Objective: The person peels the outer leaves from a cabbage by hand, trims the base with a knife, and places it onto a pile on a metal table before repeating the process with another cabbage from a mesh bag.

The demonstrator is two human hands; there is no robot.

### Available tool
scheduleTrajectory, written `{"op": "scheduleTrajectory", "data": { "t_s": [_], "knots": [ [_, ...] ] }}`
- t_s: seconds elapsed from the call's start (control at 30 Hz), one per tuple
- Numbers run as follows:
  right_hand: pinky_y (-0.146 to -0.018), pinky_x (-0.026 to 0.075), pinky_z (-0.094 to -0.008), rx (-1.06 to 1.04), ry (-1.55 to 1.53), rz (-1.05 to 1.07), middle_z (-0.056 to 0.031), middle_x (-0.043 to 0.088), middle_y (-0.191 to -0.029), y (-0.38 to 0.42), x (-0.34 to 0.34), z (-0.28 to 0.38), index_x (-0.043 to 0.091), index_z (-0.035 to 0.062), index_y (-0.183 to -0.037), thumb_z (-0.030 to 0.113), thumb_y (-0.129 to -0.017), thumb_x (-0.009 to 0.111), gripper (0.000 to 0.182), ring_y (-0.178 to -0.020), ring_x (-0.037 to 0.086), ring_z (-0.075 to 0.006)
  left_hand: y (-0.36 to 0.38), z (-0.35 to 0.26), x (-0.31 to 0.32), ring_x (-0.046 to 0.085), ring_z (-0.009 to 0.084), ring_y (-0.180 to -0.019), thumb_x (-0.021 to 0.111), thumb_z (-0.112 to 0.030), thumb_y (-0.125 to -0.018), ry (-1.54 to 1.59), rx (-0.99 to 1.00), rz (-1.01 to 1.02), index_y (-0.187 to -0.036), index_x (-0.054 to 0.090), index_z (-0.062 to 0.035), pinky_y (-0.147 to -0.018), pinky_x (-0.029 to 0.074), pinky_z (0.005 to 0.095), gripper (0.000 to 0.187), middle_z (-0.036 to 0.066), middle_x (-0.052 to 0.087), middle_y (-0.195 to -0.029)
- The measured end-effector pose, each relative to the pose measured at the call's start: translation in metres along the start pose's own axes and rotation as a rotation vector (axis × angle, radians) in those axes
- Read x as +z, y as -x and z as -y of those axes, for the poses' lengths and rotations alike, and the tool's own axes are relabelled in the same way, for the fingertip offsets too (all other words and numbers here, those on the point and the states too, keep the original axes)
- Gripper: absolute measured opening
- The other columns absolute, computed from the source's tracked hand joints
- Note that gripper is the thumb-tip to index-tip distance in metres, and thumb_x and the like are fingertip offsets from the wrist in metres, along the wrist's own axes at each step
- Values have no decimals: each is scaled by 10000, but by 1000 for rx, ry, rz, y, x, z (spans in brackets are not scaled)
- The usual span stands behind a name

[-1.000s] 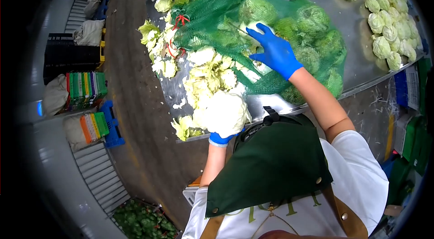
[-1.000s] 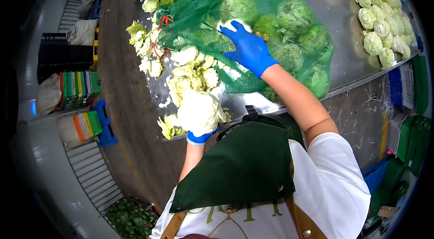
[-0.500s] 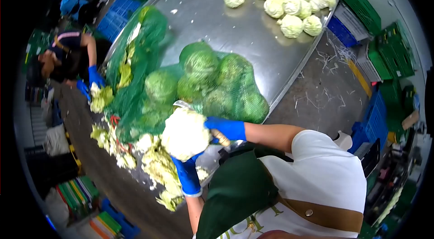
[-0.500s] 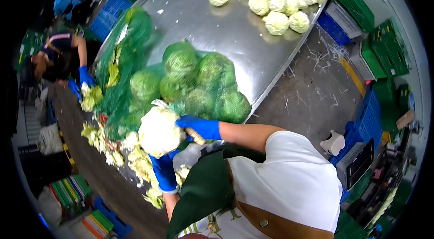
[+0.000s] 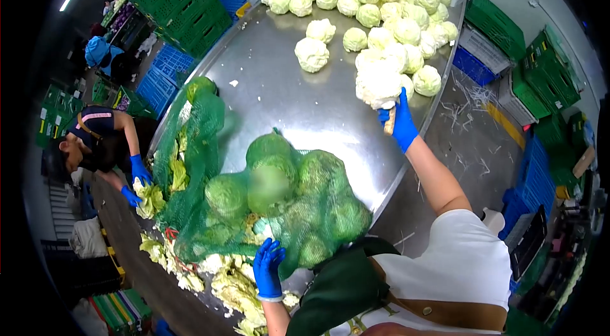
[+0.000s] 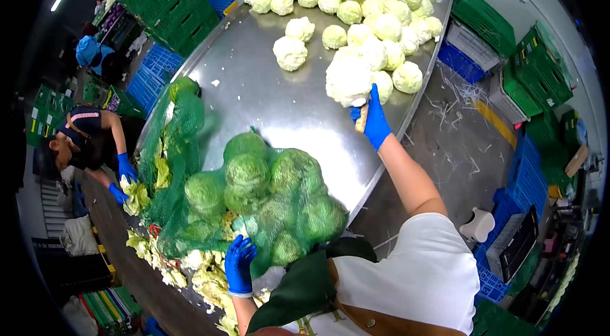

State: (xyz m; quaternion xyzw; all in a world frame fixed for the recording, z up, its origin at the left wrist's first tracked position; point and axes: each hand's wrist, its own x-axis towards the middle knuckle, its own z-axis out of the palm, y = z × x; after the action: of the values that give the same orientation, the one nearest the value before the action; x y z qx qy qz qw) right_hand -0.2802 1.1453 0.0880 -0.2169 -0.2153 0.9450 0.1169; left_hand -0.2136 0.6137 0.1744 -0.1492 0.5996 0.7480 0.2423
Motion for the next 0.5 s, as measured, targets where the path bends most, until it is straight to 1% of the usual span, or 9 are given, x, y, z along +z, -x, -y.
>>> {"op": "scheduleTrajectory", "data": {
  "t_s": [0.07,0.1,0.13,0.2,0.3,0.33,0.4,0.47,0.5],
  "knots": [
    [-405,324,-227,-37,26,13,33,476,-623,-35,8,15,580,173,-995,677,-857,543,524,-458,397,-90,-10,1,2,637,246,-997,564,-200,-940,16,-21,-44,-1317,512,-17,-879,509,356,422,135,623,-1192],
    [-396,317,-223,-51,50,-8,33,468,-607,-51,11,20,574,175,-970,668,-850,564,507,-448,388,-90,-15,0,2,637,245,-995,564,-206,-942,22,-24,-54,-1317,513,-20,-878,508,356,421,134,625,-1189],
    [-386,299,-233,-103,51,-60,41,463,-608,-66,21,21,578,176,-983,648,-860,572,487,-437,367,-92,-20,-1,3,636,244,-994,565,-211,-944,30,-26,-65,-1317,514,-23,-878,507,357,421,133,626,-1186],
    [-433,379,-212,-154,3,76,30,567,-722,-111,11,23,590,166,-1065,598,-881,583,469,-522,487,-92,-29,-4,6,637,242,-991,570,-207,-941,29,-10,-77,-1312,518,-23,-875,506,353,417,133,628,-1181],
    [-582,499,-204,-371,-147,-111,22,651,-975,-167,40,19,584,162,-1167,550,-899,589,471,-765,619,-100,-37,-4,2,638,242,-996,555,-211,-941,-27,5,-114,-1318,513,-21,-864,508,349,424,134,628,-1184],
    [-792,540,-233,-416,-202,-82,6,627,-1178,-183,43,20,567,157,-1228,505,-907,599,474,-1025,615,-125,-38,-3,-1,638,242,-1000,547,-215,-941,-55,7,-130,-1322,510,-20,-860,509,347,430,134,627,-1187],
    [-975,493,-315,-502,-204,-89,-28,602,-1269,-228,27,28,532,118,-1296,475,-945,546,501,-1127,589,-189,-40,0,-8,642,240,-990,569,-183,-926,-63,-7,-185,-1304,520,-12,-858,513,344,418,136,639,-1163],
    [-1085,394,-351,-595,-127,32,-37,571,-1327,-264,14,41,507,122,-1344,496,-958,491,538,-1196,546,-213,-34,13,-26,639,233,-983,597,-147,-916,6,-33,-261,-1279,534,3,-862,514,335,397,134,649,-1139],
    [-1117,344,-357,-561,-109,32,-45,553,-1352,-263,25,46,495,124,-1364,498,-963,469,549,-1233,517,-220,-31,11,-25,637,235,-993,602,-143,-913,40,-55,-297,-1268,543,8,-867,515,343,391,133,649,-1140]
  ]
}}
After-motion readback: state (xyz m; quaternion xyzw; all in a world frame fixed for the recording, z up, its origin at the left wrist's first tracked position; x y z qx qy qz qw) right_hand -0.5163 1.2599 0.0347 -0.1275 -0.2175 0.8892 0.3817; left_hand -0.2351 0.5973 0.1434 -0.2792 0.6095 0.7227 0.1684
